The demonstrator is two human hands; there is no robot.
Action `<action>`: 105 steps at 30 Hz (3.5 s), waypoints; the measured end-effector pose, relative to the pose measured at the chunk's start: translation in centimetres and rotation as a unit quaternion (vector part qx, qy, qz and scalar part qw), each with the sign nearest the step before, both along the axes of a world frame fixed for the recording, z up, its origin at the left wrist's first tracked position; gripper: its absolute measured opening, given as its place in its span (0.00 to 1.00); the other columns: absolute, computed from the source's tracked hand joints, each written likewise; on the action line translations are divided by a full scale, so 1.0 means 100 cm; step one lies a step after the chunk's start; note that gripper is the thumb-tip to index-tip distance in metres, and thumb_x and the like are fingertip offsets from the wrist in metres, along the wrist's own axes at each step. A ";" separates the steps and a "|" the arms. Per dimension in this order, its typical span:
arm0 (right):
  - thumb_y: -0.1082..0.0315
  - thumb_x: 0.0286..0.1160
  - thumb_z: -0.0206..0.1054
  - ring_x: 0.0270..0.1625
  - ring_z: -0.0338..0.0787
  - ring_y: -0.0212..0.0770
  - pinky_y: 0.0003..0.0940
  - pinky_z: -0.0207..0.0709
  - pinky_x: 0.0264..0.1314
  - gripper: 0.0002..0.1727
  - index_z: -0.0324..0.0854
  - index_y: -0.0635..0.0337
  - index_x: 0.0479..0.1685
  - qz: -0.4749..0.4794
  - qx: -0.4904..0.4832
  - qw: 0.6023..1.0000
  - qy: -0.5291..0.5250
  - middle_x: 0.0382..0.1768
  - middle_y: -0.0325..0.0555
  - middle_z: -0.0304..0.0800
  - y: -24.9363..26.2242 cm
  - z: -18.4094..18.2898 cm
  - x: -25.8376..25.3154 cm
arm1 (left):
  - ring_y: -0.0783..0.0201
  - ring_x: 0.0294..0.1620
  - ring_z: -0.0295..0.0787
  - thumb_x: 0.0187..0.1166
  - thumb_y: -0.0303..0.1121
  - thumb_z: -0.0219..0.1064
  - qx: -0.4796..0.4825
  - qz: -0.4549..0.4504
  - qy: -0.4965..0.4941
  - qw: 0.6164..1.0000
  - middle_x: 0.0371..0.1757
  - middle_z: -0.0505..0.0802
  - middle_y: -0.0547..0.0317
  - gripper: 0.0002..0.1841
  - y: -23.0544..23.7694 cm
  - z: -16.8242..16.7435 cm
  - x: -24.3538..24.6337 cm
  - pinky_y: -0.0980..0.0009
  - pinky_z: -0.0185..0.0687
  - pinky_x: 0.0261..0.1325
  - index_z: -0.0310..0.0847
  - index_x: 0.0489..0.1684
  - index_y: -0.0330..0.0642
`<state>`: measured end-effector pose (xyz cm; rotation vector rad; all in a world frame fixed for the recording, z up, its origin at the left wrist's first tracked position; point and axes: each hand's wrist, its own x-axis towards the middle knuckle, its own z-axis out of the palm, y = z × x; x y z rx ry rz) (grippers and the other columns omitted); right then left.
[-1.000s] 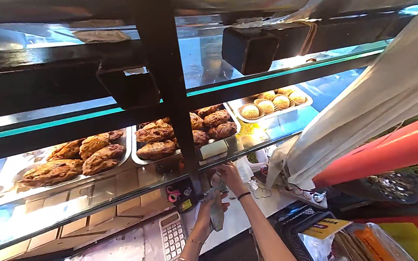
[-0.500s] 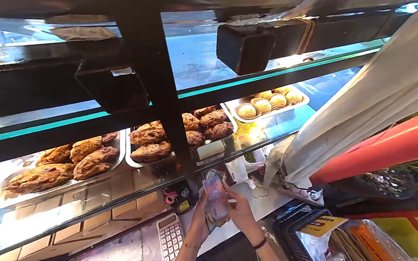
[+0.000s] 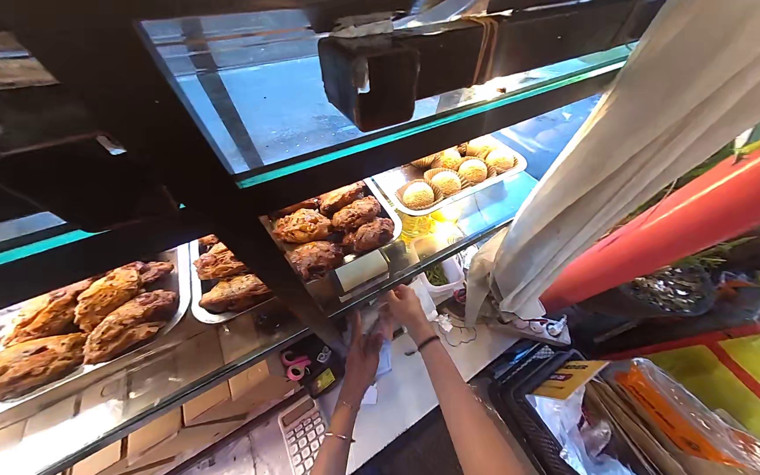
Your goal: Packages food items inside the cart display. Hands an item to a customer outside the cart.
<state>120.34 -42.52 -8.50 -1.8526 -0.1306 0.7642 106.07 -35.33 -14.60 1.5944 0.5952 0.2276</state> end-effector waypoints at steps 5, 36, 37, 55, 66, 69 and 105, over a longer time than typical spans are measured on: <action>0.65 0.88 0.61 0.30 0.89 0.34 0.29 0.81 0.33 0.13 0.82 0.64 0.59 -0.045 0.079 0.978 0.185 0.40 0.47 0.94 0.023 -0.005 0.005 | 0.53 0.68 0.86 0.85 0.35 0.63 0.066 0.040 0.056 0.995 0.65 0.89 0.38 0.22 -0.016 0.025 -0.019 0.56 0.77 0.75 0.77 0.71 0.27; 0.68 0.83 0.60 0.74 0.83 0.52 0.49 0.73 0.80 0.16 0.89 0.55 0.64 0.367 -0.113 0.841 -0.381 0.69 0.52 0.87 -0.010 0.007 0.005 | 0.47 0.95 0.46 0.78 0.40 0.60 0.422 -0.281 0.178 0.843 0.89 0.69 0.48 0.16 -0.019 0.079 -0.017 0.37 0.19 0.92 0.93 0.52 0.46; 0.72 0.83 0.59 0.74 0.83 0.54 0.51 0.74 0.79 0.17 0.88 0.56 0.64 0.375 -0.137 0.830 -0.390 0.68 0.54 0.87 -0.004 0.002 0.007 | 0.48 0.95 0.48 0.77 0.38 0.62 0.421 -0.265 0.165 0.852 0.89 0.69 0.48 0.15 -0.022 0.077 -0.019 0.39 0.23 0.93 0.94 0.49 0.45; 0.74 0.74 0.70 0.63 0.89 0.58 0.57 0.78 0.71 0.10 0.89 0.66 0.51 0.496 -0.113 0.775 -0.376 0.55 0.58 0.91 -0.025 0.025 0.030 | 0.55 0.96 0.43 0.74 0.48 0.65 0.338 -0.239 0.166 0.895 0.92 0.63 0.51 0.27 0.014 0.080 0.026 0.44 0.18 0.94 0.86 0.67 0.41; 0.72 0.87 0.55 0.62 0.90 0.59 0.55 0.76 0.72 0.15 0.88 0.71 0.49 0.491 -0.073 0.789 -0.363 0.52 0.63 0.92 -0.017 0.031 0.041 | 0.56 0.97 0.40 0.76 0.55 0.62 0.336 -0.294 0.248 0.860 0.94 0.59 0.54 0.32 0.016 0.093 0.031 0.38 0.12 0.91 0.80 0.75 0.44; 0.72 0.84 0.59 0.60 0.90 0.58 0.53 0.77 0.72 0.12 0.88 0.71 0.45 0.489 -0.066 0.780 -0.386 0.50 0.61 0.92 -0.019 0.023 0.040 | 0.57 0.96 0.40 0.75 0.55 0.63 0.337 -0.293 0.250 0.859 0.93 0.61 0.55 0.31 0.016 0.093 0.032 0.38 0.13 0.91 0.82 0.72 0.43; 0.73 0.84 0.54 0.52 0.94 0.44 0.44 0.88 0.60 0.18 0.78 0.75 0.65 -0.039 0.116 0.976 -0.181 0.50 0.59 0.91 -0.048 0.053 0.008 | 0.37 0.81 0.73 0.78 0.25 0.62 0.234 0.026 -0.019 0.972 0.79 0.76 0.28 0.14 -0.013 0.033 0.012 0.50 0.70 0.83 0.88 0.54 0.25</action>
